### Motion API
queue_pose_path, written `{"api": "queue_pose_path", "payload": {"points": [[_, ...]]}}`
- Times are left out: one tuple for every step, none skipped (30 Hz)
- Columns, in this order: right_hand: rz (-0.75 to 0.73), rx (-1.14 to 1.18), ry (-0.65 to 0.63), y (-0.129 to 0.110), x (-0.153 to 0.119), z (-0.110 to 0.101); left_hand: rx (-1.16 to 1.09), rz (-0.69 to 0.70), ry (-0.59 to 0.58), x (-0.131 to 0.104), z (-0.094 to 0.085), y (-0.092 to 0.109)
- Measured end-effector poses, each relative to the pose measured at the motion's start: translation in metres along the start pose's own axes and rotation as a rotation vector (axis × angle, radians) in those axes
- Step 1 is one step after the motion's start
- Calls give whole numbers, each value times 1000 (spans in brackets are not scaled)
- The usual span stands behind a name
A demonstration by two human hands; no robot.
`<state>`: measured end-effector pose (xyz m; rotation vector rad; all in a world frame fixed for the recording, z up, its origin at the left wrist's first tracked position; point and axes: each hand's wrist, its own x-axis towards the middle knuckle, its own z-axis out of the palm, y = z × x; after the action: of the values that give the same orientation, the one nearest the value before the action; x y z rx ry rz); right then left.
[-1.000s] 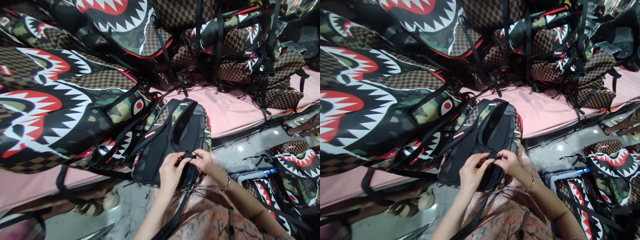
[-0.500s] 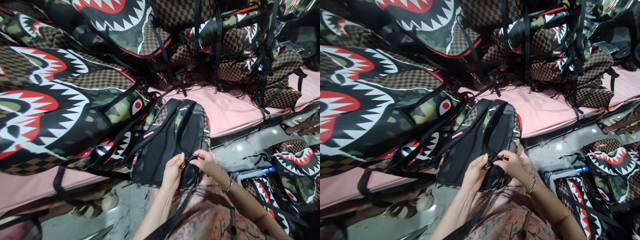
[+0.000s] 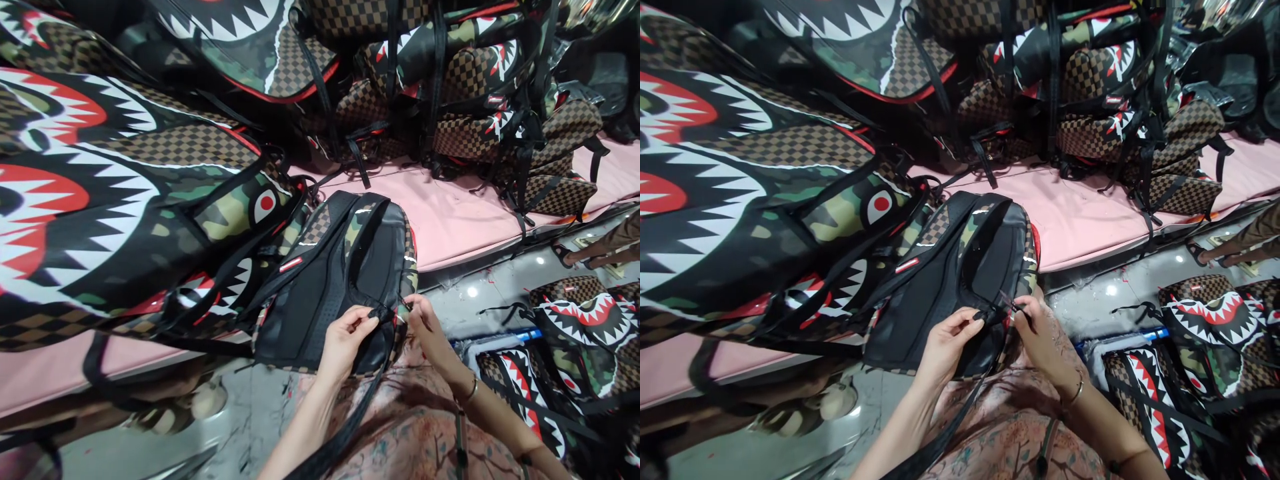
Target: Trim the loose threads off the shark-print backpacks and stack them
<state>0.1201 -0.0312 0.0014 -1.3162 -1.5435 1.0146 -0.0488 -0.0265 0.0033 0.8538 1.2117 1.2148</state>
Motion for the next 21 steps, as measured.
{"api": "queue_pose_path", "payload": {"points": [[-31, -48, -10, -1, -1, -5, 22, 21, -6, 0, -1, 0], [-60, -90, -25, -1, -2, -8, 42, 36, -9, 0, -1, 0], [-91, -133, -47, -1, -3, -11, 58, 46, -11, 1, -1, 0], [-129, -184, -73, -2, -3, -12, 75, 54, -14, 1, -1, 0], [-162, -238, -95, -2, -2, -12, 94, 63, -15, 1, 0, 0], [-188, -291, -110, -2, -1, -13, 114, 72, -18, 1, 0, 1], [-208, -337, -125, -3, 1, -12, 134, 79, -22, 0, 0, 1], [-220, -378, -141, -4, 3, -12, 151, 85, -26, 0, 1, 1], [-226, -412, -159, -5, 5, -12, 165, 90, -29, 0, 1, 2], [-229, -439, -175, -6, 7, -12, 177, 95, -28, 0, 1, 2], [-229, -460, -189, -8, 8, -13, 186, 101, -24, 0, 1, 2], [-226, -470, -201, -9, 10, -13, 193, 106, -17, -1, 0, 3], [-219, -472, -212, -10, 12, -14, 198, 109, -9, -1, 0, 3], [-212, -463, -222, -11, 13, -15, 199, 106, -1, -1, 0, 3], [-202, -442, -227, -11, 15, -15, 193, 96, 6, -1, 0, 4], [-188, -404, -231, -11, 16, -15, 175, 76, 13, -1, 0, 5], [-168, -347, -234, -10, 17, -14, 144, 43, 13, 0, 0, 6], [-139, -275, -232, -9, 18, -14, 102, -3, 2, 0, 0, 7], [-102, -195, -220, -7, 19, -13, 49, -60, -17, 0, 0, 9], [-58, -115, -200, -5, 20, -12, -8, -122, -40, 0, 0, 11], [-12, -44, -178, -2, 21, -10, -61, -181, -66, 0, -1, 14]]}}
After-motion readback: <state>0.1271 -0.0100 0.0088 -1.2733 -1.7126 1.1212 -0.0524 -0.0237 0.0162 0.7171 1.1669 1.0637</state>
